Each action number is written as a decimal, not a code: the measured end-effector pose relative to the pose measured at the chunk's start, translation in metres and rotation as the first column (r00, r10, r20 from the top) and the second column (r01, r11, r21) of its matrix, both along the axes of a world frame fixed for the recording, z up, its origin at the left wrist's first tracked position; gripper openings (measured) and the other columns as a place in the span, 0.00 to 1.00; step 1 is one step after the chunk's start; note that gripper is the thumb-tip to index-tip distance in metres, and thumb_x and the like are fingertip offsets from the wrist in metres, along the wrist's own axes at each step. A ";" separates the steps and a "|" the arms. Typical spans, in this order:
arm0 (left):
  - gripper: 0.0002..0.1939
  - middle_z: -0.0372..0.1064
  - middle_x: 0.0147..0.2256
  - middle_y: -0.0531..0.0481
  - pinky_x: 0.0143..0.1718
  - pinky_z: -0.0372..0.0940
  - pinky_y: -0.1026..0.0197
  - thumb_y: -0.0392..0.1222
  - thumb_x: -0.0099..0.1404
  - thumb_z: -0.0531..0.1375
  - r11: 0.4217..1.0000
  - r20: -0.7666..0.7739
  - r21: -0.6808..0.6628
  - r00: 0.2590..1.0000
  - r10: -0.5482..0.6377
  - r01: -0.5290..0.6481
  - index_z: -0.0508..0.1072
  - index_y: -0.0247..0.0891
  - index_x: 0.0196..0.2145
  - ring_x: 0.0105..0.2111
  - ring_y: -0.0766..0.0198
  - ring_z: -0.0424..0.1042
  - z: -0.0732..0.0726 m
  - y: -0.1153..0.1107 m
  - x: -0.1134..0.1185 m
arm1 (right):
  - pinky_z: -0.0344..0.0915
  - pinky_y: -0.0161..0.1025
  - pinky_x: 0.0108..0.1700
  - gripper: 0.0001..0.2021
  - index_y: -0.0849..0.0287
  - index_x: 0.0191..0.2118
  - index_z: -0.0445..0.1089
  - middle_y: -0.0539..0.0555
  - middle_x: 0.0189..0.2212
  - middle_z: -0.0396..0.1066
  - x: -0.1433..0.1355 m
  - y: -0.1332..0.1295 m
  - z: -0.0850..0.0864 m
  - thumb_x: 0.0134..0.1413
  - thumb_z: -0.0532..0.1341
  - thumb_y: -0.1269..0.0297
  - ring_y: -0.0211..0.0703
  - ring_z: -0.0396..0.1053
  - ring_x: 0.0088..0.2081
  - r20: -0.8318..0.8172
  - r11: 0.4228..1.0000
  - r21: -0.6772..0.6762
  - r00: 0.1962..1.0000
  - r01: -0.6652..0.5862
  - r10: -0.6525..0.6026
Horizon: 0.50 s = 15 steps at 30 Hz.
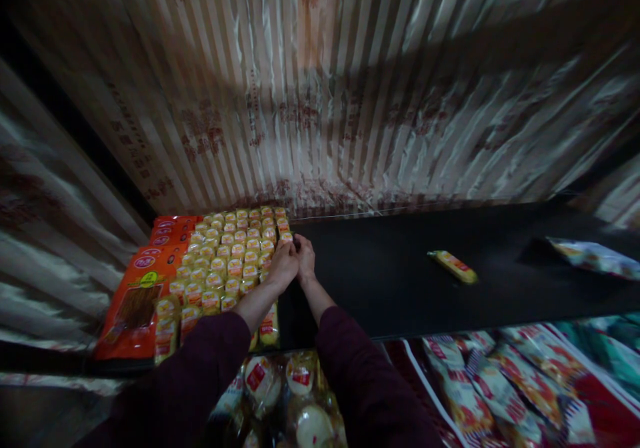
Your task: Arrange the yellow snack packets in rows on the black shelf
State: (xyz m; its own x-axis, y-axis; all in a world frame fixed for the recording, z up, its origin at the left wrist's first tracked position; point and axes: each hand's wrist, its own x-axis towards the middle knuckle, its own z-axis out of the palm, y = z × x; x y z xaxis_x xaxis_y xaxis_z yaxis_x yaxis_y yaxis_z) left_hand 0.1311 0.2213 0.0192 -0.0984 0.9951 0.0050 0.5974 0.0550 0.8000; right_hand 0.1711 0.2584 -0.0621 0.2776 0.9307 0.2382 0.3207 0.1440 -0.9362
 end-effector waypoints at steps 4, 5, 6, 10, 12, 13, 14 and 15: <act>0.20 0.65 0.53 0.38 0.59 0.54 0.54 0.28 0.59 0.51 0.999 -0.069 0.035 0.998 -0.009 0.012 0.68 0.33 0.49 0.58 0.55 0.60 -0.007 -0.011 -0.027 | 0.68 0.47 0.49 0.18 0.55 0.44 0.71 0.54 0.41 0.72 0.002 0.004 -0.001 0.42 0.61 0.65 0.46 0.70 0.42 -0.036 0.998 0.043 0.999 -0.038 0.040; 0.21 0.64 0.53 0.37 0.59 0.54 0.55 0.28 0.59 0.52 0.999 -0.095 0.039 0.995 -0.017 0.021 0.67 0.31 0.50 0.58 0.55 0.60 -0.008 -0.013 -0.031 | 0.68 0.46 0.49 0.18 0.54 0.44 0.71 0.54 0.41 0.72 0.002 0.005 0.000 0.42 0.61 0.65 0.46 0.70 0.42 -0.044 0.997 0.050 0.997 -0.062 0.064; 0.22 0.63 0.54 0.36 0.60 0.53 0.56 0.29 0.59 0.52 0.999 -0.116 0.041 0.993 -0.026 0.031 0.67 0.29 0.51 0.58 0.55 0.59 -0.008 -0.014 -0.033 | 0.68 0.46 0.50 0.19 0.54 0.45 0.70 0.54 0.41 0.72 0.002 0.006 0.000 0.42 0.61 0.66 0.46 0.70 0.43 -0.052 0.995 0.051 0.995 -0.087 0.089; 0.23 0.61 0.57 0.36 0.60 0.52 0.60 0.31 0.61 0.50 1.000 -0.089 -0.008 0.996 -0.015 0.014 0.64 0.28 0.55 0.60 0.56 0.58 -0.006 -0.013 -0.030 | 0.66 0.46 0.52 0.24 0.53 0.50 0.67 0.52 0.43 0.73 -0.001 0.011 0.002 0.43 0.60 0.66 0.45 0.70 0.45 -0.092 0.988 0.021 0.983 -0.155 0.157; 0.23 0.62 0.57 0.37 0.60 0.52 0.59 0.31 0.62 0.50 0.999 -0.052 -0.030 0.998 0.018 -0.020 0.64 0.31 0.55 0.60 0.56 0.58 -0.004 -0.011 -0.029 | 0.65 0.46 0.53 0.25 0.53 0.53 0.65 0.53 0.45 0.72 -0.005 0.012 0.002 0.44 0.60 0.65 0.46 0.70 0.46 -0.104 0.987 0.018 0.982 -0.157 0.158; 0.22 0.62 0.56 0.37 0.60 0.53 0.58 0.31 0.62 0.49 0.999 -0.037 -0.034 0.999 0.030 -0.031 0.65 0.31 0.54 0.59 0.56 0.59 -0.003 -0.010 -0.029 | 0.64 0.47 0.54 0.25 0.54 0.53 0.64 0.53 0.46 0.72 -0.007 0.012 0.002 0.45 0.59 0.65 0.46 0.70 0.47 -0.104 0.989 0.019 0.983 -0.147 0.148; 0.22 0.63 0.56 0.37 0.60 0.53 0.58 0.31 0.62 0.49 0.999 -0.026 -0.034 0.999 0.038 -0.039 0.65 0.32 0.54 0.59 0.56 0.59 -0.003 -0.009 -0.030 | 0.64 0.47 0.54 0.25 0.54 0.54 0.64 0.54 0.46 0.72 -0.009 0.012 0.001 0.46 0.59 0.65 0.46 0.70 0.48 -0.098 0.991 0.017 0.986 -0.134 0.135; 0.22 0.64 0.55 0.38 0.59 0.54 0.57 0.31 0.62 0.50 0.998 -0.018 -0.033 0.999 0.045 -0.045 0.65 0.33 0.54 0.58 0.56 0.60 -0.003 -0.009 -0.030 | 0.64 0.47 0.53 0.25 0.55 0.54 0.63 0.54 0.46 0.72 -0.010 0.012 0.000 0.47 0.58 0.65 0.46 0.70 0.48 -0.084 0.993 0.016 0.989 -0.118 0.119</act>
State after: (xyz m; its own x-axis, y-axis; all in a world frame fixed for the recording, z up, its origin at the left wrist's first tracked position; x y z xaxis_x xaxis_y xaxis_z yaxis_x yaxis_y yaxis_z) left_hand 0.1014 0.2128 0.0161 -0.1434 0.9893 -0.0258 0.6073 0.1085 0.7870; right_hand 0.1607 0.2707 -0.0620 0.1847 0.9558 0.2287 0.2203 0.1865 -0.9574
